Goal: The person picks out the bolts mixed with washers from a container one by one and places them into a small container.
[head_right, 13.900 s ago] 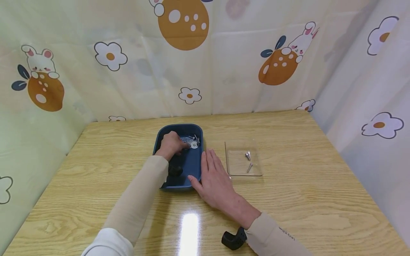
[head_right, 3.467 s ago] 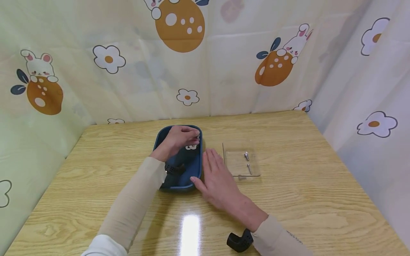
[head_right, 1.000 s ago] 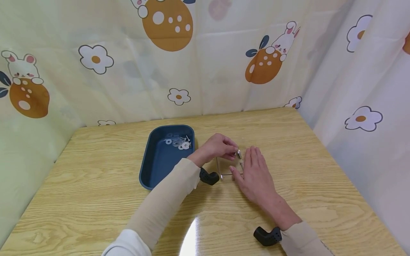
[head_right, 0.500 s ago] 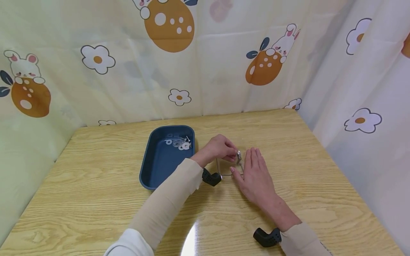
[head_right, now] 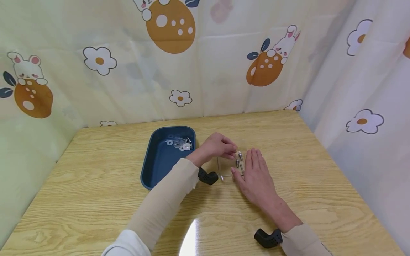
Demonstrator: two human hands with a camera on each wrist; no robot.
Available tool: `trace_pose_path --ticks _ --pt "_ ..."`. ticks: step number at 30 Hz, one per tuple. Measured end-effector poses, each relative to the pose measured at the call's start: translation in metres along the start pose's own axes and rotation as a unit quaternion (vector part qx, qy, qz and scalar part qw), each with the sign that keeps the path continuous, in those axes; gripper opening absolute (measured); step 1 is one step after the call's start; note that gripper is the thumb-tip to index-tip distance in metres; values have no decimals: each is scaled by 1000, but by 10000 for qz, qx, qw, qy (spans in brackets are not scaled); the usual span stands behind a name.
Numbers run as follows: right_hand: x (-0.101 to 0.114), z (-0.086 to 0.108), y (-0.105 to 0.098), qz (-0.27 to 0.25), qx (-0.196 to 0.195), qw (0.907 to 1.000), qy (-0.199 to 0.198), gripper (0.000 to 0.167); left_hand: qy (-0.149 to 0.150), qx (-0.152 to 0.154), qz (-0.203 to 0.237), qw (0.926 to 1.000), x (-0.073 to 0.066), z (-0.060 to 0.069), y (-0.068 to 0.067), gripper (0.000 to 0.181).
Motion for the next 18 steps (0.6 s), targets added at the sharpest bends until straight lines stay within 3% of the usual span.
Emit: trace_pose_path --ticks 9,18 --pt "4 -2 -4 68 -122 9999 -81 84 50 -31 247 9997 -6 7 -23 20" --pt "19 -12 -11 6 -264 9991 -319 81 150 -276 347 9989 -3 16 -55 21"
Point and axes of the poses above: each hand's wrist, its own z-axis away from the middle knuckle, its own y-axis out of the palm, x = y × z, the point moved 4 cm from there along -z, towards the middle knuckle, and after that the axes turned 4 degrees about -y, right-handed, at the moved point
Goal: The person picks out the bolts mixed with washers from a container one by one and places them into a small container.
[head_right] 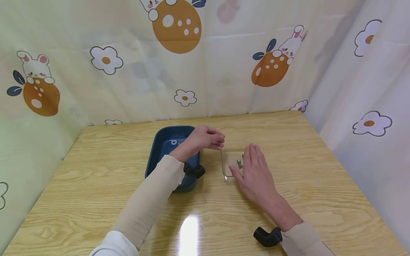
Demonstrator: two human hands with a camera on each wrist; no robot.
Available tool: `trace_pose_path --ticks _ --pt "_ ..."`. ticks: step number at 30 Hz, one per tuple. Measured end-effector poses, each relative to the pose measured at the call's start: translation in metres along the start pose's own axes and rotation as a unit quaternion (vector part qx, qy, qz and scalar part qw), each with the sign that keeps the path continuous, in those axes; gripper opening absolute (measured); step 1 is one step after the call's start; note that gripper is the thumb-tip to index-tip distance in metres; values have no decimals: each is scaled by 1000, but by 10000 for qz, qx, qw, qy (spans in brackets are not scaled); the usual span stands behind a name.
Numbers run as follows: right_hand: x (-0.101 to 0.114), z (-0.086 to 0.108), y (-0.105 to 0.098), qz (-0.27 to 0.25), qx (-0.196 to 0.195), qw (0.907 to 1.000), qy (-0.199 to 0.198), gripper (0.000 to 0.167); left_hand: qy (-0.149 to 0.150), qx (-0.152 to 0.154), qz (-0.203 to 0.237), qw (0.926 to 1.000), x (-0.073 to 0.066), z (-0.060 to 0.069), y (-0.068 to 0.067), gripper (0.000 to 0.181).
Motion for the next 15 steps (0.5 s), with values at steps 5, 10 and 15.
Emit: trace_pose_path --ticks 5,10,15 --pt "10 -6 -1 -24 135 9999 -70 81 44 -134 280 9995 1 2 -17 22" --pt "20 -11 0 -83 223 9996 -128 81 22 -274 389 9989 4 5 -34 24" --pt "34 -17 2 -88 343 9992 -168 82 8 -406 413 9983 9 10 -51 26"
Point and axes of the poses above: each hand's wrist, its own z-axis away from the middle knuckle, its own y-axis out of the palm, x = y × z, the point moved 4 cm from there along -z, towards the middle knuckle, and after that the axes turned 4 degrees about -y, right-handed, at the moved point
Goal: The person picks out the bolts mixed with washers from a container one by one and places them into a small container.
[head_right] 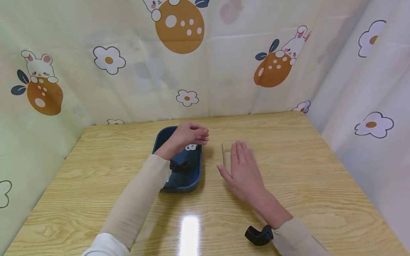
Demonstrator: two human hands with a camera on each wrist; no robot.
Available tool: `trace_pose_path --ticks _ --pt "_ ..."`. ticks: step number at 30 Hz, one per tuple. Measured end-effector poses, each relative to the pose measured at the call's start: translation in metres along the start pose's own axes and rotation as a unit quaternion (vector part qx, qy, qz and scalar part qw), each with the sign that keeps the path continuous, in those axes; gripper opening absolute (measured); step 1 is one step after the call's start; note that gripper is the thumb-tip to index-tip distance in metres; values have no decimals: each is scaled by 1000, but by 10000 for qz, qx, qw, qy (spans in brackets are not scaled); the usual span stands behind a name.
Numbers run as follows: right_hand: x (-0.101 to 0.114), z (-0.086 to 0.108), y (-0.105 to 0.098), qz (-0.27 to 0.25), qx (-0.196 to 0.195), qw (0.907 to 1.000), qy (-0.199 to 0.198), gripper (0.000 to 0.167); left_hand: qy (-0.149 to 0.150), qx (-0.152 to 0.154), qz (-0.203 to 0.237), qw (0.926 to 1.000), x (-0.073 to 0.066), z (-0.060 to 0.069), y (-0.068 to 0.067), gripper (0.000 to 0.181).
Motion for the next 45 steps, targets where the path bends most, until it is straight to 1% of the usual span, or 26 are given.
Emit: trace_pose_path --ticks 5,9,14,20,26,30,35,42,45 --pt "14 -6 3 -10 18 9999 -168 81 -9 -188 152 9997 6 0 -16 25" --pt "23 -9 7 66 62 9995 -308 81 -60 -315 251 9992 11 1 -26 26" --pt "35 -12 11 146 225 9989 -390 81 -119 -487 162 9986 18 2 -35 29" --pt "49 -14 17 151 197 9978 -623 82 -284 -790 -38 9965 32 0 -42 29" --pt "60 -15 28 146 331 9970 -687 83 -369 -1010 -410 9934 46 -4 -42 28" --pt "66 -15 34 166 319 9968 -713 83 -416 -1133 -648 9906 50 -5 -38 27" --pt "69 -14 39 154 306 9967 -733 82 -515 -1100 -784 9895 52 -8 -31 28" --pt "68 -13 43 116 347 9971 -666 81 -639 -1029 -816 9893 54 -10 -29 28" --pt "68 -13 44 99 344 9971 -666 81 -668 -943 -972 9885 54 -11 -27 26"
Point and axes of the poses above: each hand's wrist, its own z-axis away from the middle knuckle, its own y-axis out of the palm, x = y × z, the point moved 4 cm from there along -z, towards the middle knuckle, and after that the axes turned 4 degrees about -y, right-handed, at the moved point
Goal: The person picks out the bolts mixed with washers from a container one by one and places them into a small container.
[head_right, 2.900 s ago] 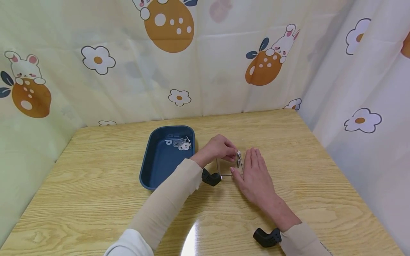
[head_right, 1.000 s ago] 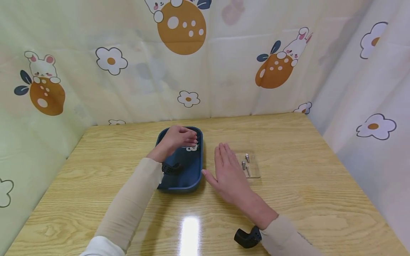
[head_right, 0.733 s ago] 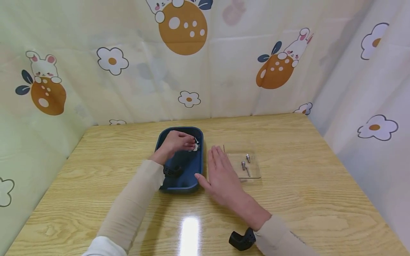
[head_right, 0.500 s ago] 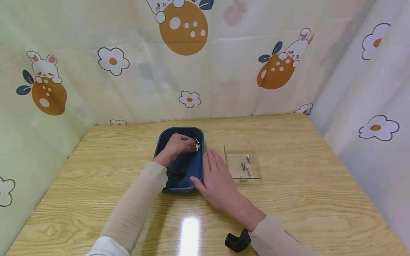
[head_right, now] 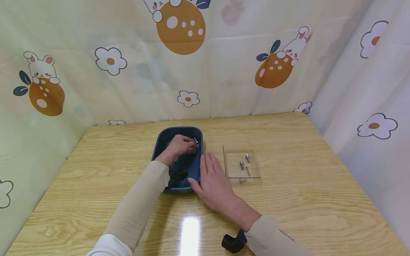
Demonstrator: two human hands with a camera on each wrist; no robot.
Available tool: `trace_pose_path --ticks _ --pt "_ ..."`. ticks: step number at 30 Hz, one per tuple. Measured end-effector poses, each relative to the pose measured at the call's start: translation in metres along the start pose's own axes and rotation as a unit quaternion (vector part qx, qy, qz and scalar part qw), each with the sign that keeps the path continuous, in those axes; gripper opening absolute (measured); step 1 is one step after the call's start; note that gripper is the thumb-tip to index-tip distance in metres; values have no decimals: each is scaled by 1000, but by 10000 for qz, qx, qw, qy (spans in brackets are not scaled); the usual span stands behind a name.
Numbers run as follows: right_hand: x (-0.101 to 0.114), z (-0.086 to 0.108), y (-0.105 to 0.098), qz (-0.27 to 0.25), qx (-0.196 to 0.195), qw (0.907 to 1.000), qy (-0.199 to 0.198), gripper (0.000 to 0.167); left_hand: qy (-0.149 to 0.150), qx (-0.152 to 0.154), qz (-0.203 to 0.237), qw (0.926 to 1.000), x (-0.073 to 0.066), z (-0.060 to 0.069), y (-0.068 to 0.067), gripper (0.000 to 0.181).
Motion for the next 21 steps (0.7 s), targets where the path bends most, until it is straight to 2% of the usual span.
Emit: trace_pose_path --ticks 5,12,21 --pt "0 0 4 0 11 10000 -14 81 -115 174 -277 9994 2 0 3 25" --pt "-2 1 5 -5 -36 10000 -13 80 -133 377 -47 9992 1 0 9 24" --pt "-1 1 5 11 -13 10000 -20 79 -142 366 105 9992 2 0 9 23"
Point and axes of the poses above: each hand's wrist, its own z-axis away from the middle knuckle, its own y-axis out of the palm, x = y × z, the point moved 4 cm from there along -z, towards the middle knuckle, and after that the axes turned 4 degrees about -y, right-handed, at the moved point
